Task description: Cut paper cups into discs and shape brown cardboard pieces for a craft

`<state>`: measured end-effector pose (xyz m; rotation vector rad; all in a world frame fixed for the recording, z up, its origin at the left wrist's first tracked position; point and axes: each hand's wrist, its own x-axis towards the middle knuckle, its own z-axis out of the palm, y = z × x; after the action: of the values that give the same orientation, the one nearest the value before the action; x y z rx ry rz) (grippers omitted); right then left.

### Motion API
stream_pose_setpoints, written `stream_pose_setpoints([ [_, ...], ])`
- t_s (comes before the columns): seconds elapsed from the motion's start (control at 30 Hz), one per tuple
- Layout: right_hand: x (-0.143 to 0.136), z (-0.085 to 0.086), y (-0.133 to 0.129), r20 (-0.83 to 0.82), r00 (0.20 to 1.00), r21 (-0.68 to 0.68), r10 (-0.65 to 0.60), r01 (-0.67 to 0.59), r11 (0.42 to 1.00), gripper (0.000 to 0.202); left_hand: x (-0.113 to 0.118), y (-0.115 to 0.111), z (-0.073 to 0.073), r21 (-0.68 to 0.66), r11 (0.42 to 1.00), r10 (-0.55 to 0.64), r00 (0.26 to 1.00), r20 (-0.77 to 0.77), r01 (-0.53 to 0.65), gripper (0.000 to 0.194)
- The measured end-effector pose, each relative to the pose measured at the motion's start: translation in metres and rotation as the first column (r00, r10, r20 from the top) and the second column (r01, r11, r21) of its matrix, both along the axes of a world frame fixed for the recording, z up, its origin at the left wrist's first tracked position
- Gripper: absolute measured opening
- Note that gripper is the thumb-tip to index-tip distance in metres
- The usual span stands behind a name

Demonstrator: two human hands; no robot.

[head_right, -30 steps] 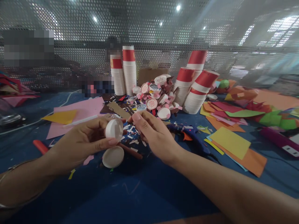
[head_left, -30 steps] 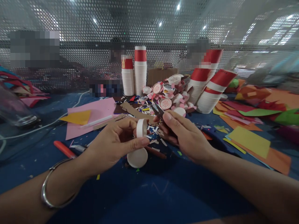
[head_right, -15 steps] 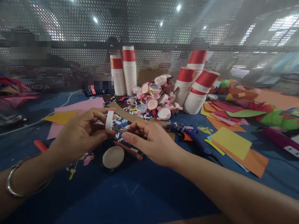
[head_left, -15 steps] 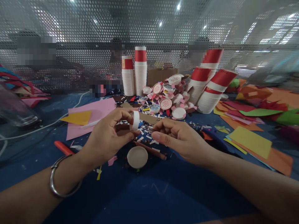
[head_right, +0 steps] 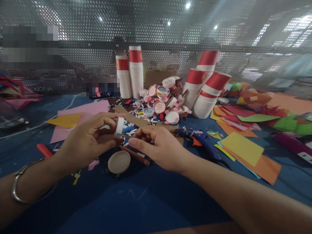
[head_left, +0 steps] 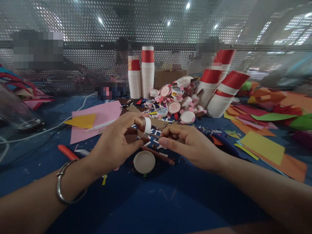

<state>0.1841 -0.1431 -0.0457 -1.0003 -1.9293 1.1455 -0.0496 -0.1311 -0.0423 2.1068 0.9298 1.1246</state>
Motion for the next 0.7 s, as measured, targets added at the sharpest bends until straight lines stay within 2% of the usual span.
stream_pose_setpoints([
  [0.2, 0.0012, 0.0005, -0.0001, -0.021, 0.999, -0.007, 0.025, -0.025, 1.000, 0.033, 0.0006, -0.0023, 0.0015, -0.122, 0.990, -0.062, 0.998, 0.032, 0.065, 0.018],
  [0.53, 0.0034, 0.0003, 0.0006, 0.008, 0.999, 0.030, 0.046, -0.047, 0.998, 0.035, 0.0006, -0.0022, 0.0018, -0.223, 0.966, -0.118, 0.990, 0.083, 0.134, 0.024],
  [0.7, 0.0051, 0.0035, -0.0008, 0.029, 0.997, 0.057, 0.075, -0.077, 0.995, 0.036, -0.0011, -0.0036, 0.0049, -0.314, 0.928, -0.161, 0.976, 0.144, 0.200, 0.028],
])
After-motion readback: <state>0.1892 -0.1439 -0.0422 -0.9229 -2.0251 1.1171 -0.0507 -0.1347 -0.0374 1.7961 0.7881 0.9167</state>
